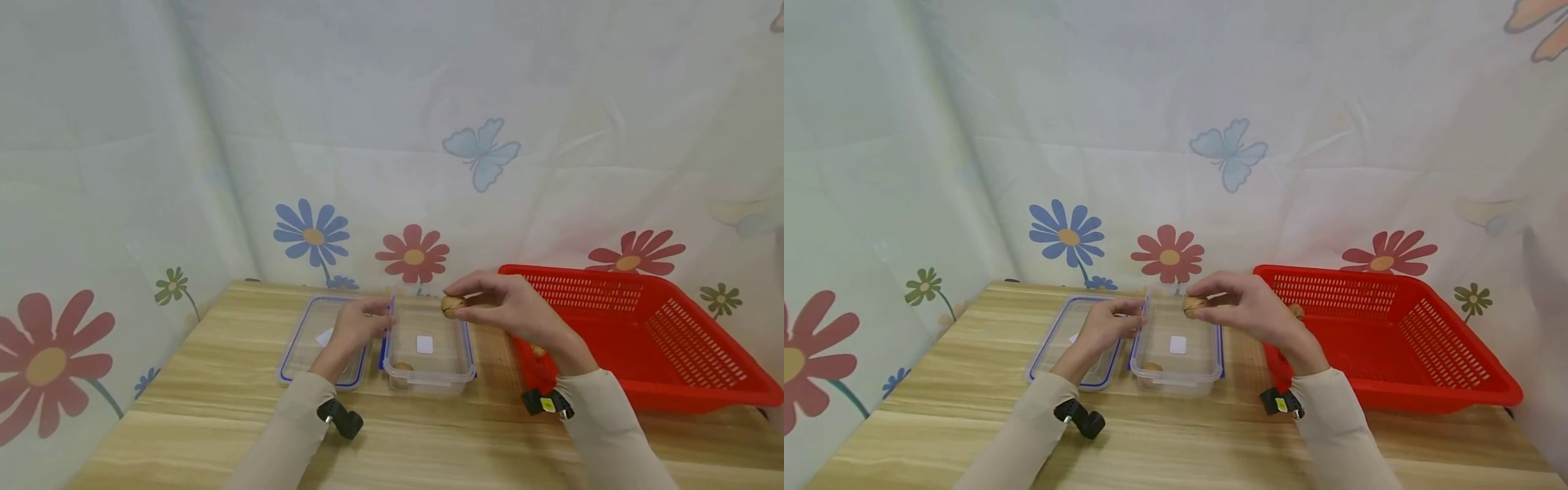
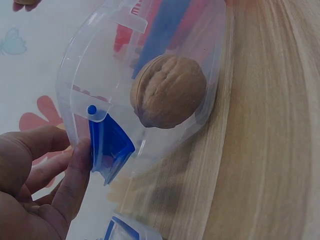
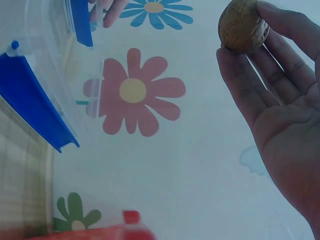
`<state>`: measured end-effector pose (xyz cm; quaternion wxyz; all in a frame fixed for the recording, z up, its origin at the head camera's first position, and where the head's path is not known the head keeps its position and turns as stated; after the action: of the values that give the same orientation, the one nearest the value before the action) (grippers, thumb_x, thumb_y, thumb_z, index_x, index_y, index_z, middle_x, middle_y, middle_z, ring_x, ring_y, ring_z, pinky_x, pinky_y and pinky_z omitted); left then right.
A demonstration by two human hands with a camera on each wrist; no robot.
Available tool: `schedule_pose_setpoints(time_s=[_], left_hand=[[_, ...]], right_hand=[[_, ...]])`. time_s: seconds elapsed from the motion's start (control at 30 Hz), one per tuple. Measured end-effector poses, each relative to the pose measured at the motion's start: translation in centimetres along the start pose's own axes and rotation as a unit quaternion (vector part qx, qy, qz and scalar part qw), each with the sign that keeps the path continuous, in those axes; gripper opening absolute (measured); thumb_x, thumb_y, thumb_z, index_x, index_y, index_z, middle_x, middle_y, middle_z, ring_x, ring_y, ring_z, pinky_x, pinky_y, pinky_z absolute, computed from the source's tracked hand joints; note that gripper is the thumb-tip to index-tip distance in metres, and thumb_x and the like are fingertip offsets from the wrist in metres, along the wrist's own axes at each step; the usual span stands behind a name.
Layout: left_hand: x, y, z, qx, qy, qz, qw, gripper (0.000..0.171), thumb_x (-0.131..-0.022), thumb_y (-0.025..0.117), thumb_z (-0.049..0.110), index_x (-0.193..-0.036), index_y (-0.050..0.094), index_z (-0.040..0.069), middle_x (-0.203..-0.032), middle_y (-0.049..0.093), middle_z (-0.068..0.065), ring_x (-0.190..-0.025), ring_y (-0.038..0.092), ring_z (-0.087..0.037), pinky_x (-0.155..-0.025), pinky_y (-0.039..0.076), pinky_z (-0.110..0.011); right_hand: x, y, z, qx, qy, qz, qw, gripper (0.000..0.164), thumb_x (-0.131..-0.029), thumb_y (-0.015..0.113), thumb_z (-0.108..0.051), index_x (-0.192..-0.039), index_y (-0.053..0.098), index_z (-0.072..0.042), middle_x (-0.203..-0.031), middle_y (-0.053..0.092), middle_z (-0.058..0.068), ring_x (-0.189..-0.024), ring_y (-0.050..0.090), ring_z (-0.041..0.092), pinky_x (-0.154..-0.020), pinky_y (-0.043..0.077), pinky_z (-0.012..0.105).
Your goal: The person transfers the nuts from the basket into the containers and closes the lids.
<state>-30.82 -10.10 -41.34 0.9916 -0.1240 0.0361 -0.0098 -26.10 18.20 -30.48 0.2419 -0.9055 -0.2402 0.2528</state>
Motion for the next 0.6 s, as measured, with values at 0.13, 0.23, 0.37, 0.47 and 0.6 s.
schedule_pose_setpoints(time_s=[0.13, 0.23, 0.37, 0.47, 0.6], left_hand=[[0.0, 0.0, 0.0, -0.002, -0.002, 0.0, 1.0, 0.041, -0.094, 0.079, 0.004, -0.134, 0.071, 0.0, -0.115, 0.074, -0.017, -0.086, 0.078, -0.027, -0.079, 0.067, -0.034], [0.0, 0.0, 0.1, -0.004, -0.001, -0.001, 1.0, 0.041, -0.094, 0.079, 0.004, -0.134, 0.071, 0.001, -0.116, 0.073, -0.016, -0.086, 0.078, -0.027, -0.079, 0.067, -0.034], [0.0, 0.0, 0.1, -0.004, 0.001, -0.001, 1.0, 0.041, -0.094, 0.079, 0.004, -0.134, 0.071, 0.001, -0.116, 0.073, -0.016, -0.087, 0.077, -0.027, -0.079, 0.067, -0.034], [-0.1, 0.0, 0.1, -0.002, 0.0, 0.0, 1.0, 0.041, -0.094, 0.079, 0.005, -0.134, 0.071, 0.001, -0.117, 0.073, -0.017, -0.089, 0.077, -0.028, -0.079, 0.067, -0.034], [0.0, 0.1, 0.0, -0.005, 0.001, 0.0, 1.0, 0.041, -0.095, 0.079, 0.006, -0.134, 0.072, 0.002, -0.118, 0.073, -0.017, -0.089, 0.078, -0.028, -0.08, 0.067, -0.035]], right_hand=[[-0.2, 0.9, 0.5, -0.017, -0.007, -0.011, 1.0, 0.033, -0.095, 0.081, -0.01, -0.128, 0.076, -0.012, -0.126, 0.072, 0.003, -0.113, 0.071, 0.028, -0.094, 0.063, 0.034], [-0.4, 1.4, 0.9, -0.016, -0.021, -0.017, 1.0, 0.034, -0.095, 0.081, -0.006, -0.128, 0.075, -0.007, -0.125, 0.073, 0.006, -0.111, 0.071, 0.028, -0.094, 0.063, 0.033], [-0.6, 1.9, 1.4, -0.005, -0.034, -0.026, 0.999, 0.034, -0.094, 0.081, -0.005, -0.128, 0.075, -0.006, -0.123, 0.075, 0.006, -0.108, 0.072, 0.025, -0.095, 0.062, 0.033], [-0.7, 2.3, 1.7, -0.001, -0.024, -0.038, 0.999, 0.033, -0.095, 0.081, -0.008, -0.128, 0.075, -0.009, -0.122, 0.075, 0.003, -0.107, 0.072, 0.022, -0.096, 0.062, 0.034], [-0.7, 2.9, 2.3, 0.001, -0.001, -0.056, 0.998, 0.033, -0.096, 0.081, -0.014, -0.128, 0.075, -0.01, -0.121, 0.075, 0.002, -0.106, 0.071, 0.022, -0.097, 0.061, 0.033]])
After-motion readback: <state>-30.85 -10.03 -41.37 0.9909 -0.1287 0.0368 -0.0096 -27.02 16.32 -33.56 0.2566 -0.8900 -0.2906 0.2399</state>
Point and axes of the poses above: each hand's wrist, its own x-axis away from the middle knuckle, its own y-axis out of the palm, z = x × y, the point moved 1 cm from there along -x, towards the middle knuckle
